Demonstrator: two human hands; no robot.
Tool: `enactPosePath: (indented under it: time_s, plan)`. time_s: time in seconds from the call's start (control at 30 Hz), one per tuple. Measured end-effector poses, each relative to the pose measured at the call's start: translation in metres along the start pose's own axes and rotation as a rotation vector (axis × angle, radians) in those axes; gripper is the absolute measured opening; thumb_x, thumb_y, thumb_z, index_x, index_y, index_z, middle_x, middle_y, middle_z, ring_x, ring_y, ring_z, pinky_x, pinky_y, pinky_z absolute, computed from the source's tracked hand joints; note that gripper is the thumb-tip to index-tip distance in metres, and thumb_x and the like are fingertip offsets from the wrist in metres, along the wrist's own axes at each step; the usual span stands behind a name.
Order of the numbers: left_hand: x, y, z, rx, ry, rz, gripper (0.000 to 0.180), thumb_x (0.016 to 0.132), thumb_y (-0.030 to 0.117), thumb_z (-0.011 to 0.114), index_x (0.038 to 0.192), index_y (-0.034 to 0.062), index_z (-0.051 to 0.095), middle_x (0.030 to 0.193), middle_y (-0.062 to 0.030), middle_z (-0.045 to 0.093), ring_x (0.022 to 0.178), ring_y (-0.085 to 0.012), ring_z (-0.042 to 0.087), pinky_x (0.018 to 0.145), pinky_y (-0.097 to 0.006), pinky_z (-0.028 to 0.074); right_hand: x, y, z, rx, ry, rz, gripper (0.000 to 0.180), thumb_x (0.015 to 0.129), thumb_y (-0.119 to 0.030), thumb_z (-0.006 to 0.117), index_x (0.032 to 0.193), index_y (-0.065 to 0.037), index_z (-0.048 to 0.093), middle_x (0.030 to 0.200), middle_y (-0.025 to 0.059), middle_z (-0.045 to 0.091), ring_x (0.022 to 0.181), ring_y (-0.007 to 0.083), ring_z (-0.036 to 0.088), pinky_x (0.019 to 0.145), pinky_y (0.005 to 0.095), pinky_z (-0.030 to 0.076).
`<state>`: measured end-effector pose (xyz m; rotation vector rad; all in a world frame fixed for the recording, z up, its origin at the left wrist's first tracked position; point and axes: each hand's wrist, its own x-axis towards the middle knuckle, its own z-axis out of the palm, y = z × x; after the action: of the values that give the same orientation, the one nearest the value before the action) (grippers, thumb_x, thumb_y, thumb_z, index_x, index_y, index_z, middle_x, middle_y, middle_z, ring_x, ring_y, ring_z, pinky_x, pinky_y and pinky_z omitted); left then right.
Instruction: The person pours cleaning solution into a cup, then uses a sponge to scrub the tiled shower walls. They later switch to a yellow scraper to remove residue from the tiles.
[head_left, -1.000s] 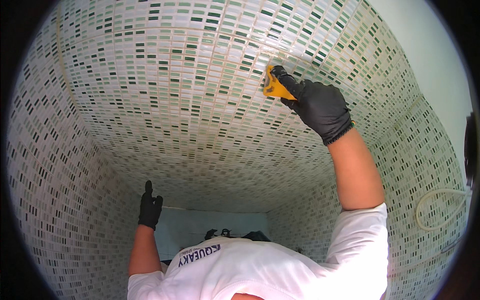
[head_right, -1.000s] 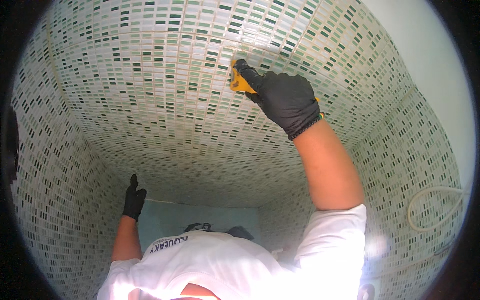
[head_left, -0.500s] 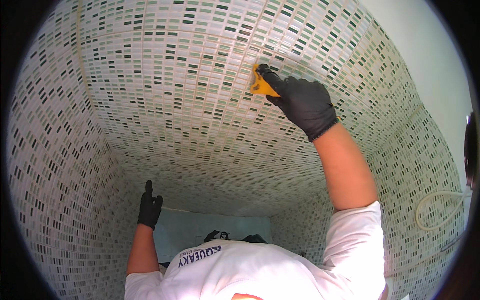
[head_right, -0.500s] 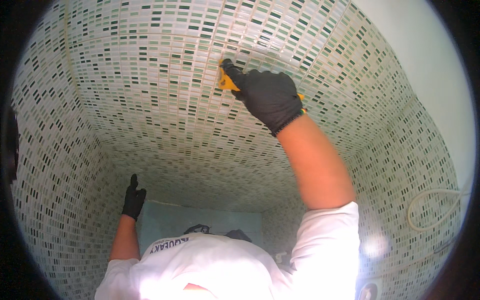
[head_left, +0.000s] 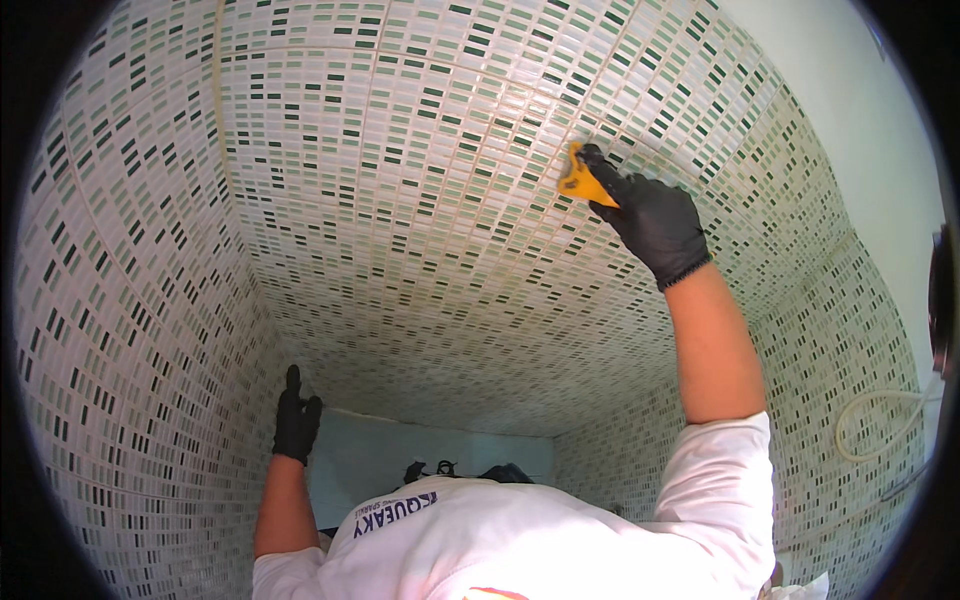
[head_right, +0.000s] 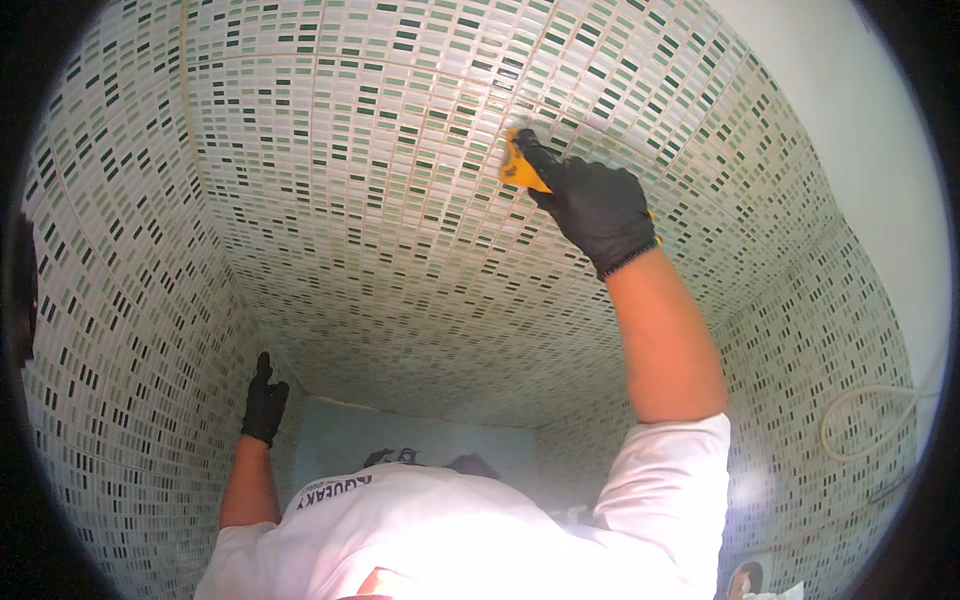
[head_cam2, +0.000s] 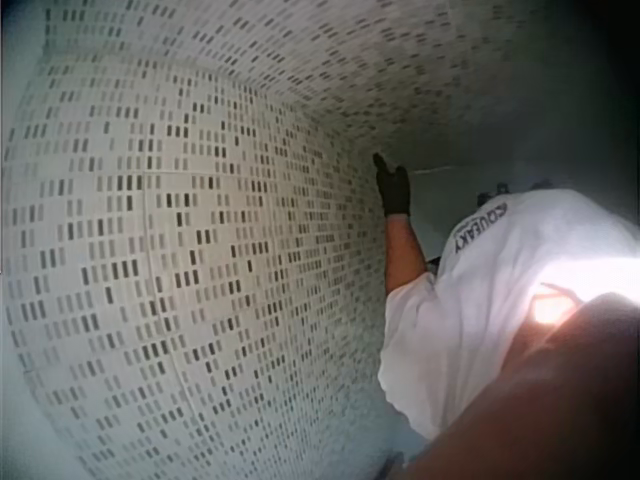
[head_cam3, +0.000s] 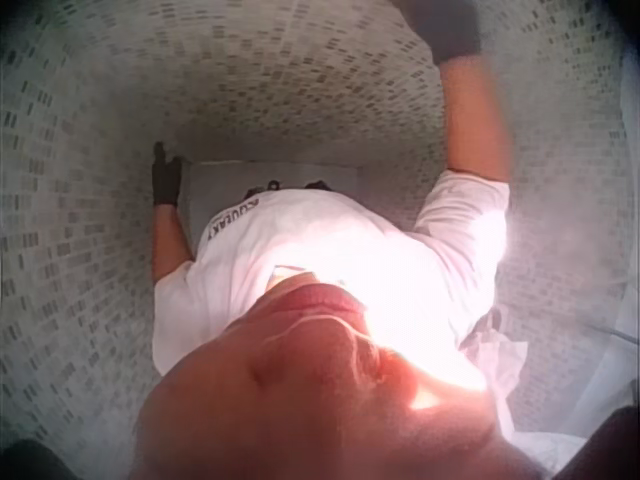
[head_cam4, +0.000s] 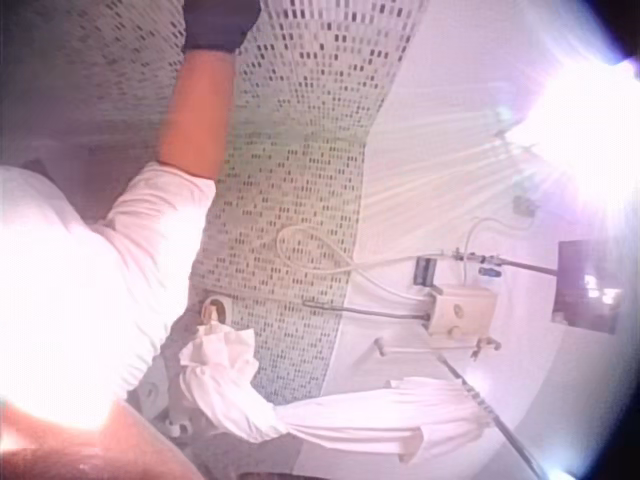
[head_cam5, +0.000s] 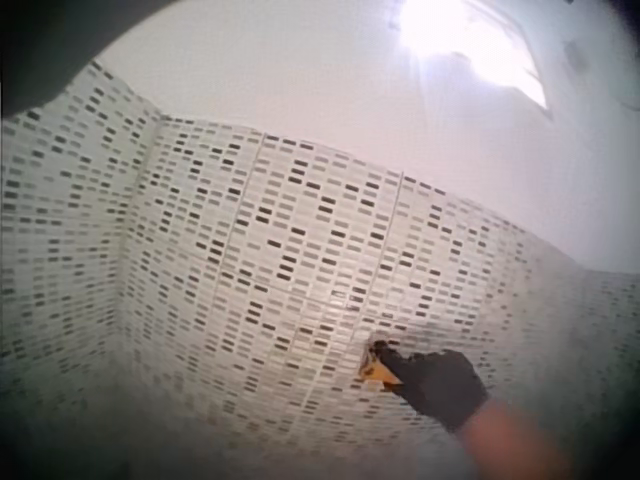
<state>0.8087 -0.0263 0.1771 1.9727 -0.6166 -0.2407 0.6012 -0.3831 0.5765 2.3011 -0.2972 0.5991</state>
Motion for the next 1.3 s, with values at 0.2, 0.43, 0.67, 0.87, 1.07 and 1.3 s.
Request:
enactPosePath:
  time_s: [0.2, 0.43, 0.67, 0.87, 1.07, 1.3]
  plan:
    - [0.001, 0.003, -0.011, -0.012, -0.004, 0.003, 0.067, 0.086, 0.012, 0.051, 0.144, 0.0117, 0.019, 0.131, -0.0227, 0.041, 0.106, -0.0306, 0.050, 0.090, -0.036, 0.043, 0.007, -0.008, -0.020, -0.007, -0.242, 0.108, 0.063, 0.081, -0.036, 0.062, 0.137, -0.031, 0.034, 0.074, 0.0062, 0.060, 0.063, 0.0233, 0.061, 0.054, 0.0373, 0.049]
    - [0.001, -0.010, -0.011, -0.012, 0.036, 0.080, 0.069, 0.085, 0.013, 0.052, 0.144, 0.0096, 0.018, 0.133, -0.0216, 0.040, 0.110, -0.0315, 0.047, 0.089, -0.037, 0.043, 0.011, -0.010, -0.016, -0.034, -0.171, 0.048, 0.065, 0.080, -0.036, 0.063, 0.138, -0.031, 0.034, 0.075, 0.0069, 0.061, 0.062, 0.0237, 0.062, 0.054, 0.0368, 0.049]
    - [0.010, -0.006, -0.009, -0.032, -0.032, 0.007, 0.068, 0.084, 0.011, 0.052, 0.144, 0.0098, 0.019, 0.134, -0.0214, 0.039, 0.108, -0.0305, 0.048, 0.089, -0.036, 0.043, 0.010, -0.013, -0.012, -0.020, -0.100, 0.042, 0.061, 0.080, -0.036, 0.063, 0.135, -0.031, 0.038, 0.073, 0.0065, 0.061, 0.059, 0.0233, 0.062, 0.053, 0.0368, 0.048]
    - [0.024, -0.009, -0.001, -0.103, -0.063, -0.025, 0.069, 0.082, 0.009, 0.052, 0.144, 0.0096, 0.020, 0.136, -0.0206, 0.038, 0.114, -0.0285, 0.045, 0.090, -0.034, 0.042, 0.005, -0.013, -0.024, -0.043, -0.267, 0.156, 0.060, 0.082, -0.035, 0.060, 0.136, -0.031, 0.036, 0.075, 0.0073, 0.061, 0.064, 0.0236, 0.062, 0.056, 0.0384, 0.048]
    - [0.040, 0.006, 0.007, -0.073, -0.090, 0.058, 0.067, 0.083, 0.011, 0.050, 0.144, 0.0093, 0.020, 0.128, -0.0217, 0.043, 0.103, -0.0288, 0.049, 0.089, -0.035, 0.042, 0.006, -0.016, -0.009, -0.061, -0.095, 0.067, 0.068, 0.077, -0.032, 0.067, 0.137, -0.031, 0.035, 0.070, 0.0062, 0.059, 0.059, 0.0236, 0.059, 0.052, 0.0356, 0.047]
    - [0.039, 0.007, 0.007, -0.085, -0.183, -0.024, 0.071, 0.083, 0.012, 0.053, 0.144, 0.0104, 0.018, 0.120, -0.0208, 0.047, 0.095, -0.0269, 0.051, 0.085, -0.036, 0.044, -0.032, 0.018, -0.005, 0.009, -0.200, 0.185, 0.060, 0.084, -0.035, 0.058, 0.138, -0.031, 0.033, 0.072, 0.0074, 0.061, 0.060, 0.0231, 0.061, 0.051, 0.0366, 0.046]
